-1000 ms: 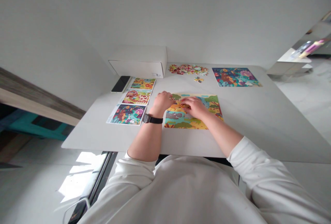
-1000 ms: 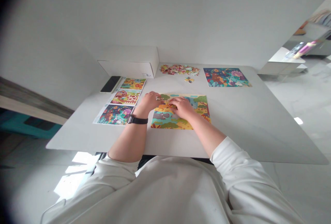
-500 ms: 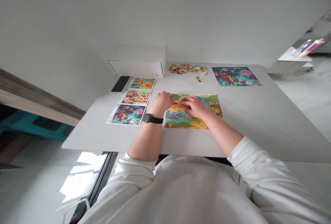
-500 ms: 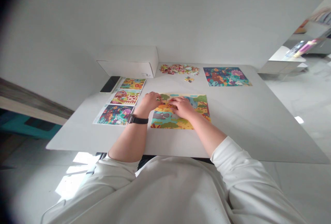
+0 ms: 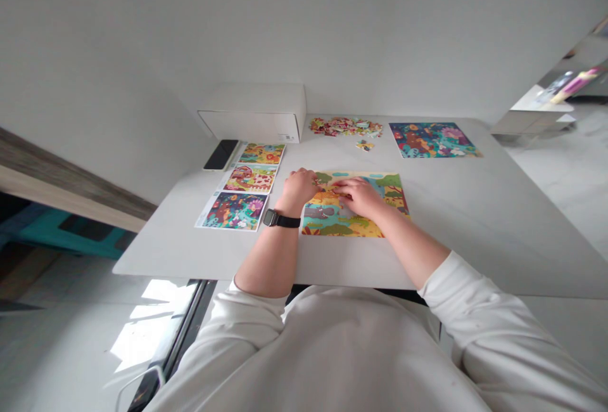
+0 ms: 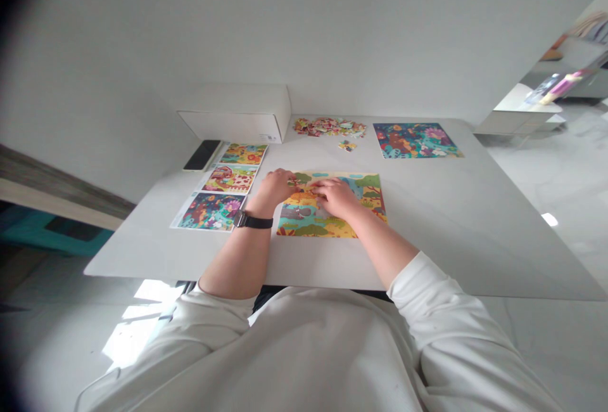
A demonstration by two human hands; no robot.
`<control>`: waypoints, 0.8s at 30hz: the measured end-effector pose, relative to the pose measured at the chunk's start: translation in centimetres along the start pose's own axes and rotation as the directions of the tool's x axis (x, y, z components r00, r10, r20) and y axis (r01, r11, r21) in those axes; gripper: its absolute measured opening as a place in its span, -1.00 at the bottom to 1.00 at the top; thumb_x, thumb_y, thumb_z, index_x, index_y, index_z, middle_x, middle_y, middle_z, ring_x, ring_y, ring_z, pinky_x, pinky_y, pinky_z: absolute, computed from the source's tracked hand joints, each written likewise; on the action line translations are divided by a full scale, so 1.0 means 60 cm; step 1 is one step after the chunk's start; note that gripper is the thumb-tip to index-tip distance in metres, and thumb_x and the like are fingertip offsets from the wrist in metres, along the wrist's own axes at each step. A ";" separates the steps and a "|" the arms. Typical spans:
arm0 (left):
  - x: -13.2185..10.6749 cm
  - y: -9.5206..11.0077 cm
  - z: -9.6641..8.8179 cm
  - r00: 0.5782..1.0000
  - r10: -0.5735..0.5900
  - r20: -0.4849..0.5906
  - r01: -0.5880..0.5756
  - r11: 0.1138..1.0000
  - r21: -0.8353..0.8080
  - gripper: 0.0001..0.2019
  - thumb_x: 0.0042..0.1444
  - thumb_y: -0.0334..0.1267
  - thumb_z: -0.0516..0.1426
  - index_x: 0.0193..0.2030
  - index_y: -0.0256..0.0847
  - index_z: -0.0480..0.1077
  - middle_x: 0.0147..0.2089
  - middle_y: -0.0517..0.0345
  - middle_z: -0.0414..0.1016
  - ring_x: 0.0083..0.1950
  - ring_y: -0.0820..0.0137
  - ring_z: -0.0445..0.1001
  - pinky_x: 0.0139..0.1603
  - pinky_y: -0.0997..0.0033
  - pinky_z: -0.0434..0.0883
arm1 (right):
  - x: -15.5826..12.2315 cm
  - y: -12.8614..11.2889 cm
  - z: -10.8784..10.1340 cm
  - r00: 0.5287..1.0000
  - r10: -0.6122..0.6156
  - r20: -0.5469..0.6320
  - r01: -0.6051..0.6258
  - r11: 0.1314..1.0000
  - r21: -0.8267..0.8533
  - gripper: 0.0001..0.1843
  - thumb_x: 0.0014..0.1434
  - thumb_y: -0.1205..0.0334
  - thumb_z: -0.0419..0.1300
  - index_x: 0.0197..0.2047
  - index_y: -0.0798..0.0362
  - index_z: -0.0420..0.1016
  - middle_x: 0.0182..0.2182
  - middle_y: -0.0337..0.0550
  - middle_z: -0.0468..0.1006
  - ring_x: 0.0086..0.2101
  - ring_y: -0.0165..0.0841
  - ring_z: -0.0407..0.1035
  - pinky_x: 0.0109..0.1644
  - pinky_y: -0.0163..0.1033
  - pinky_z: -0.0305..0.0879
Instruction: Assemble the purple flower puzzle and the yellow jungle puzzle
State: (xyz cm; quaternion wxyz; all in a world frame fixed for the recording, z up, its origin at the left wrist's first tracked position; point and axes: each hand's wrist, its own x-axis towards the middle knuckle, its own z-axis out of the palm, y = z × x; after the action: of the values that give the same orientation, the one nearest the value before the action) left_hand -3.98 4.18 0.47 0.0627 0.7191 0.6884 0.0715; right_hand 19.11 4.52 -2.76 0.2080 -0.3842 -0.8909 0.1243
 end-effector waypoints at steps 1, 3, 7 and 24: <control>0.000 0.000 0.000 1.000 0.000 0.000 0.000 1.000 0.003 -0.60 0.30 -0.04 0.31 0.22 -0.06 0.64 0.23 -0.11 0.63 0.26 0.02 0.58 0.29 0.14 0.49 | 0.000 -0.002 -0.002 1.000 0.003 0.017 -0.003 1.000 -0.019 -0.64 0.35 0.35 0.34 0.14 -0.12 0.78 0.24 -0.09 0.68 0.19 -0.11 0.56 0.42 0.09 0.35; 0.000 0.000 0.000 1.000 -0.004 0.002 0.004 1.000 0.005 -0.60 0.30 -0.03 0.31 0.22 -0.05 0.64 0.23 -0.09 0.63 0.26 0.02 0.58 0.29 0.15 0.49 | -0.001 -0.006 -0.006 0.999 0.010 0.050 -0.007 0.999 -0.052 -0.64 0.37 0.33 0.33 0.17 -0.11 0.76 0.28 -0.09 0.66 0.19 -0.10 0.55 0.41 0.09 0.35; 0.000 -0.001 0.002 1.000 -0.003 -0.001 0.003 1.000 0.000 -0.59 0.30 -0.03 0.31 0.23 -0.07 0.63 0.24 -0.11 0.63 0.27 0.02 0.57 0.31 0.15 0.48 | -0.002 -0.014 -0.013 0.994 0.027 0.109 -0.016 0.994 -0.104 -0.62 0.40 0.28 0.30 0.23 -0.08 0.73 0.32 -0.09 0.62 0.21 -0.09 0.53 0.42 0.08 0.36; -0.005 0.004 0.000 1.000 0.008 0.024 -0.008 1.000 0.028 -0.54 0.33 0.01 0.29 0.31 -0.02 0.57 0.27 -0.11 0.57 0.28 0.01 0.54 0.30 0.11 0.47 | -0.011 -0.027 -0.022 0.970 0.002 0.243 0.039 0.985 -0.165 -0.53 0.45 0.25 0.22 0.37 0.00 0.62 0.39 0.01 0.54 0.38 -0.05 0.36 0.50 0.09 0.28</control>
State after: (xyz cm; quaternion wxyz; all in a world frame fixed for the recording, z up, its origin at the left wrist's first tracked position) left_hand -3.79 3.87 0.53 0.0606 0.7234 0.6857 0.0538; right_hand 19.09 3.02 -1.17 0.0656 -0.3742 -0.9204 0.0923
